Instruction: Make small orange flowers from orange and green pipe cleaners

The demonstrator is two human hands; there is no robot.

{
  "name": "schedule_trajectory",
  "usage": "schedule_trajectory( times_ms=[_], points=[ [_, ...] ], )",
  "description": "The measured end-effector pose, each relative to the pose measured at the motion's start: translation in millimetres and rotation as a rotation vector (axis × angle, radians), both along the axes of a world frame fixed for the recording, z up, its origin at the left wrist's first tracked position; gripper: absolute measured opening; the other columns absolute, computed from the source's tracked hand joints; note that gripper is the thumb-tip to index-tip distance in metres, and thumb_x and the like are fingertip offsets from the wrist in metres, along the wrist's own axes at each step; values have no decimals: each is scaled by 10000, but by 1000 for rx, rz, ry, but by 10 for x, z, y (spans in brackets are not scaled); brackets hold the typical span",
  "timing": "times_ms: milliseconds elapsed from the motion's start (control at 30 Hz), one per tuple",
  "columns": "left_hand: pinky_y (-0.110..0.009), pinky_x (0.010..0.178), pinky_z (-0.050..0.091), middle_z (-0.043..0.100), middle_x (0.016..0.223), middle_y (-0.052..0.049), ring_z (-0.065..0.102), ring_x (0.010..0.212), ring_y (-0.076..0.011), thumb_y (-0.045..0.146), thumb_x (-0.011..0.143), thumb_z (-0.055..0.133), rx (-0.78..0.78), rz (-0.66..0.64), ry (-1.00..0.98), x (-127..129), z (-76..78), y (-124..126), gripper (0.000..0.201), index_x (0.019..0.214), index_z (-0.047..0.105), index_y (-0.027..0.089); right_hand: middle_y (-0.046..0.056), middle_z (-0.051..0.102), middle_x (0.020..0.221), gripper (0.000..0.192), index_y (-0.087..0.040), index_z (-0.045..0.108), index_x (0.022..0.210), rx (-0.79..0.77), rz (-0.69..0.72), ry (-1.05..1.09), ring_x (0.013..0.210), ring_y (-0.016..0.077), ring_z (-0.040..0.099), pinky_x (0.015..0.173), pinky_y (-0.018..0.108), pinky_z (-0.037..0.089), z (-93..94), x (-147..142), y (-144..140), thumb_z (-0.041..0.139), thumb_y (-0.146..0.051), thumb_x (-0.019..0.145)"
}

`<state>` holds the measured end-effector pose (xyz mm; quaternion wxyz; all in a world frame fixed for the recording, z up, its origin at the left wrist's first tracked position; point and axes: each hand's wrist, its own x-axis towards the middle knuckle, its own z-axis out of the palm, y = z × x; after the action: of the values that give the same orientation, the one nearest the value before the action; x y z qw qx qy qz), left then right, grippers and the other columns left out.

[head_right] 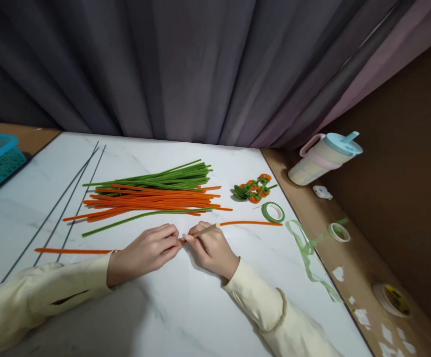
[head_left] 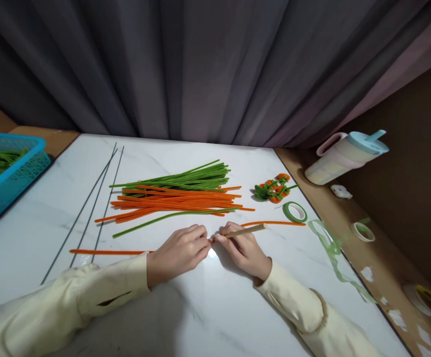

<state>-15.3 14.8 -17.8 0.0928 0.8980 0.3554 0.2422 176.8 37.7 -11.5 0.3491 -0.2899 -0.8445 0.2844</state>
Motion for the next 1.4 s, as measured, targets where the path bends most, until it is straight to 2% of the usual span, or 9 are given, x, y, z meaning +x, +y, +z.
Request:
schedule_trajectory(
  times_ms=[200, 367, 433, 533, 633, 700, 1100, 1267, 1400],
  points=[
    [-296, 582, 413, 508, 714, -38, 481, 661, -172, 152, 913, 393, 192, -8, 152, 9, 46, -1, 235, 750, 563, 140, 28, 523, 695, 211, -181, 491, 789, 9, 14, -106, 651, 148, 473, 607, 279, 398, 10, -19, 26, 374, -233, 956],
    [-300, 545, 388, 485, 680, -31, 468, 626, -173, 108, 889, 411, 332, -10, 205, 14, 27, -42, 183, 763, 542, 126, 25, 509, 673, 270, -184, 465, 745, 22, 30, -124, 639, 148, 461, 607, 278, 393, 15, -42, 25, 333, -258, 969],
    [-296, 559, 390, 479, 681, -26, 465, 623, -165, 104, 903, 391, 331, -7, 201, 5, 7, -55, 192, 779, 536, 130, 26, 519, 681, 273, -182, 475, 743, -20, 23, -106, 647, 149, 473, 621, 279, 400, 12, -42, 25, 347, -274, 966],
    [-278, 561, 385, 474, 684, -16, 453, 609, -148, 116, 928, 359, 253, 18, 134, -10, -9, -58, 218, 815, 543, 144, 27, 548, 712, 268, -178, 505, 745, -182, -37, -10, 664, 143, 513, 633, 269, 417, 5, -32, 36, 391, -303, 953],
    [-267, 547, 378, 477, 685, -13, 444, 597, -140, 124, 937, 348, 183, 20, 78, -16, -6, -47, 236, 849, 566, 148, -2, 514, 647, 297, -183, 489, 700, -343, -147, 107, 576, 120, 485, 560, 243, 401, 4, -22, 51, 420, -343, 940],
    [-265, 542, 375, 483, 683, -16, 443, 595, -139, 120, 934, 350, 167, 10, 69, -15, -3, -39, 247, 835, 575, 147, -9, 493, 627, 319, -185, 472, 674, -366, -167, 121, 549, 113, 459, 535, 238, 384, 7, -20, 54, 424, -360, 936],
    [-260, 562, 405, 508, 673, -20, 475, 626, -140, 112, 922, 369, 221, 18, 72, -19, -7, -43, 260, 749, 560, 148, 32, 575, 758, 255, -184, 518, 787, -224, -50, -9, 704, 143, 543, 658, 262, 438, -10, -29, 35, 394, -331, 954],
    [-277, 583, 420, 526, 681, -32, 492, 641, -155, 106, 884, 418, 213, 27, 101, -18, -2, -52, 223, 714, 556, 143, 32, 550, 740, 260, -185, 496, 770, -124, -2, -76, 688, 147, 522, 656, 273, 433, 4, -49, 28, 368, -303, 963],
    [-296, 565, 406, 539, 672, -34, 493, 635, -169, 153, 852, 456, 265, 83, 84, -7, 40, -75, 171, 720, 565, 150, 24, 534, 716, 268, -184, 493, 759, -129, -5, -93, 676, 147, 510, 650, 274, 426, 2, -58, 31, 372, -311, 962]
  ],
)
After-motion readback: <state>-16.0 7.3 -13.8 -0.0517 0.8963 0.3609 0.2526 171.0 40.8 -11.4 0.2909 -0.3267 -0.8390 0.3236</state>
